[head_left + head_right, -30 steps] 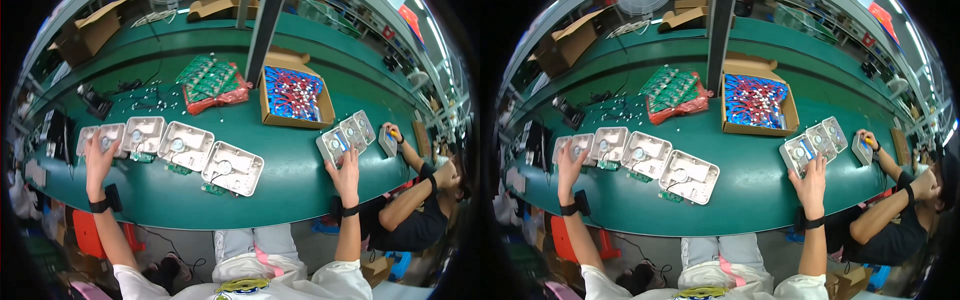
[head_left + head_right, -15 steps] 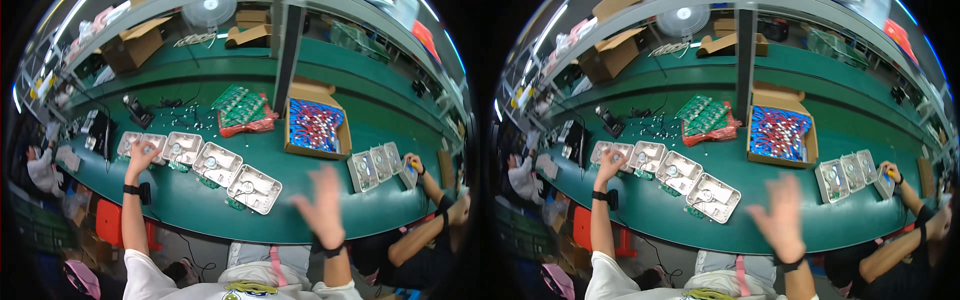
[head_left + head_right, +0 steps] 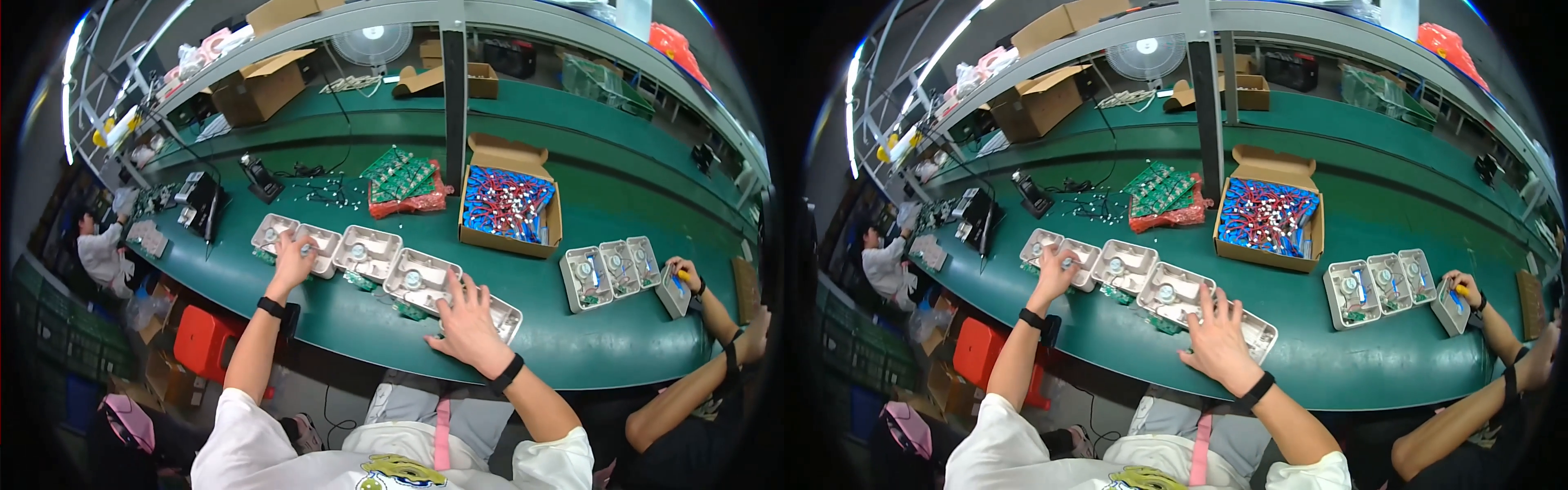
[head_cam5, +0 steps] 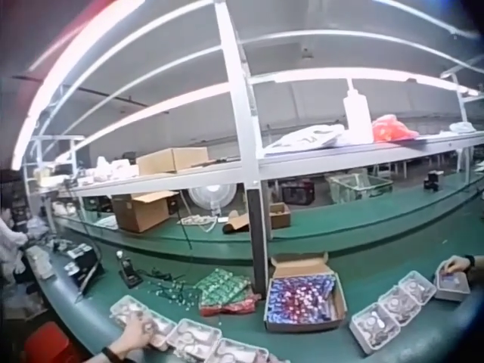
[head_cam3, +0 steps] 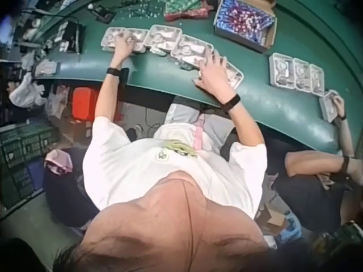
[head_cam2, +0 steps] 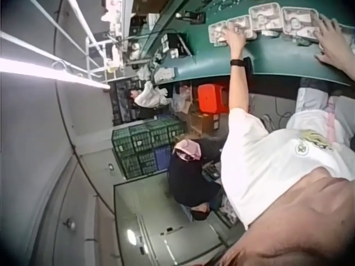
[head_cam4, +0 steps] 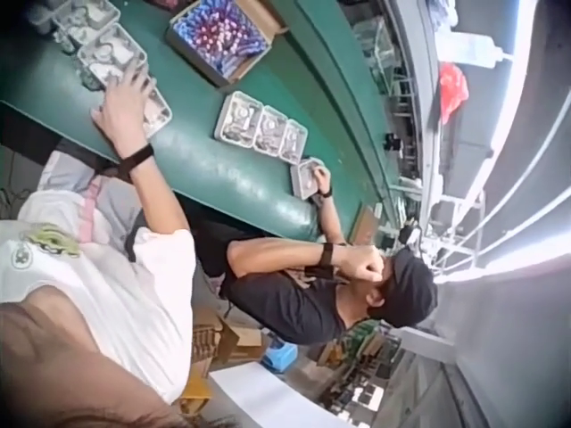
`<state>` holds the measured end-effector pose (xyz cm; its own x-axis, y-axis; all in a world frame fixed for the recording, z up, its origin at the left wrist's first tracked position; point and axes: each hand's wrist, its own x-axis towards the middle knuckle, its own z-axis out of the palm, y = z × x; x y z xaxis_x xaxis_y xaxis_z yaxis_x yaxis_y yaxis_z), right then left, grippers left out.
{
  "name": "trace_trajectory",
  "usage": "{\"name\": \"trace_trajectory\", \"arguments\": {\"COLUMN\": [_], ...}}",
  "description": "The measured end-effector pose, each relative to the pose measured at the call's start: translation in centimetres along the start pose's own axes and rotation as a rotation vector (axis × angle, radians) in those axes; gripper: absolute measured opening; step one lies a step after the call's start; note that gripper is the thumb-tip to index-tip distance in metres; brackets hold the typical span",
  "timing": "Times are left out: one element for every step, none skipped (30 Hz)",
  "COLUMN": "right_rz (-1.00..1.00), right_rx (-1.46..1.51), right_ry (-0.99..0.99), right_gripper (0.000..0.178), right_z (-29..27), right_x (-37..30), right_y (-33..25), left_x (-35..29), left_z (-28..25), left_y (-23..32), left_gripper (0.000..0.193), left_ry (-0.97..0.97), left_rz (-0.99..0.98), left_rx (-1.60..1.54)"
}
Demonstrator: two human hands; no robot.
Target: The person assembles electronic devices by picking up a battery and a circuit board to fit them into a plastic housing. They connect the wires, press the components into place, and set the unit aside before starting another.
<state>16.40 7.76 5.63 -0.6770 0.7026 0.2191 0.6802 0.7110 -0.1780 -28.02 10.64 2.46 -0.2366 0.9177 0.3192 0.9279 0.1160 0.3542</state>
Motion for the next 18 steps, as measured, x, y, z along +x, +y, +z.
{"name": "trace_trajectory", "arguments": {"right_rz": [-0.002, 0.001, 0.01, 0.005, -0.005, -0.015, -0.016, -0.008, -0.012, -0.02, -0.032, -0.032, 0.09, 0.214, 0.332, 0.329, 0.346, 0.37], "right_rx": [0.003, 0.001, 0.001, 0.002, -0.016, -0.034, -0.054, -0.056, -0.076, -0.094, -0.11, -0.109, -0.065, -0.026, 0.022, 0.027, -0.005, -0.038], "right_ry": [-0.005, -0.007, -0.012, -0.022, -0.009, 0.004, 0.017, 0.009, 0.031, 0.056, 0.075, 0.066, 0.116, 0.169, 0.226, 0.225, 0.192, 0.16], "right_gripper": [0.073, 0.073, 0.073, 0.073, 0.072, 0.072, 0.072, 0.072, 0.071, 0.07, 0.069, 0.069, 0.069, 0.068, 0.068, 0.068, 0.066, 0.063], "right_z": [-0.2, -0.5, -0.7, -0.7, -0.8, -0.8, -1.3, -1.8, -2.4, -3.3, -4.0, -4.6, -5.2, -5.9, -6.0, -5.7, -5.3, -5.0], "right_x": [-1.0, -2.0, -3.0, -3.8, -4.5, -5.1, -5.3, -5.6, -5.9, -6.0, -6.2, -6.6, -7.3, -8.1, -8.3, -8.0, -7.6, -7.4], "right_y": [0.5, 1.2, 1.8, 2.5, 3.1, 3.6, 3.7, 3.6, 3.3, 2.9, 2.4, 1.9, 1.2, 0.4, -0.1, -0.5, -0.9, -1.3], "left_x": [-1.0, -1.5, -2.1, -2.6, -2.7, -2.9, -2.7, -2.8, -3.0, -3.1, -3.6, -3.7, -3.7, -3.4, -3.0, -2.2, -1.2, -0.6], "left_z": [0.6, 1.1, 1.5, 1.7, 1.9, 2.1, 1.8, 1.2, 0.2, -1.6, -3.1, -4.2, -5.0, -5.5, -5.7, -5.0, -4.1, -3.3], "left_y": [1.4, 3.0, 3.9, 4.2, 4.4, 4.6, 5.6, 6.3, 6.9, 8.2, 9.1, 10.2, 11.8, 13.5, 14.6, 15.2, 15.5, 15.8], "left_gripper": [0.023, 0.021, 0.02, 0.02, 0.02, 0.02, 0.021, 0.021, 0.02, 0.019, 0.018, 0.018, 0.019, 0.022, 0.026, 0.026, 0.03, 0.035], "left_ry": [-0.002, -0.004, -0.012, -0.017, -0.028, -0.039, -0.054, -0.063, -0.051, -0.036, -0.023, -0.03, -0.048, -0.062, -0.072, -0.073, -0.155, -0.239], "left_rz": [-0.022, -0.038, -0.052, -0.062, -0.013, 0.036, 0.093, 0.094, 0.107, 0.118, 0.123, 0.118, 0.142, 0.17, 0.195, 0.191, 0.211, 0.238], "left_rx": [0.012, 0.02, 0.026, 0.024, 0.026, 0.026, 0.023, 0.016, 0.064, 0.116, 0.168, 0.164, 0.115, 0.065, 0.024, 0.029, 0.092, 0.152]}}
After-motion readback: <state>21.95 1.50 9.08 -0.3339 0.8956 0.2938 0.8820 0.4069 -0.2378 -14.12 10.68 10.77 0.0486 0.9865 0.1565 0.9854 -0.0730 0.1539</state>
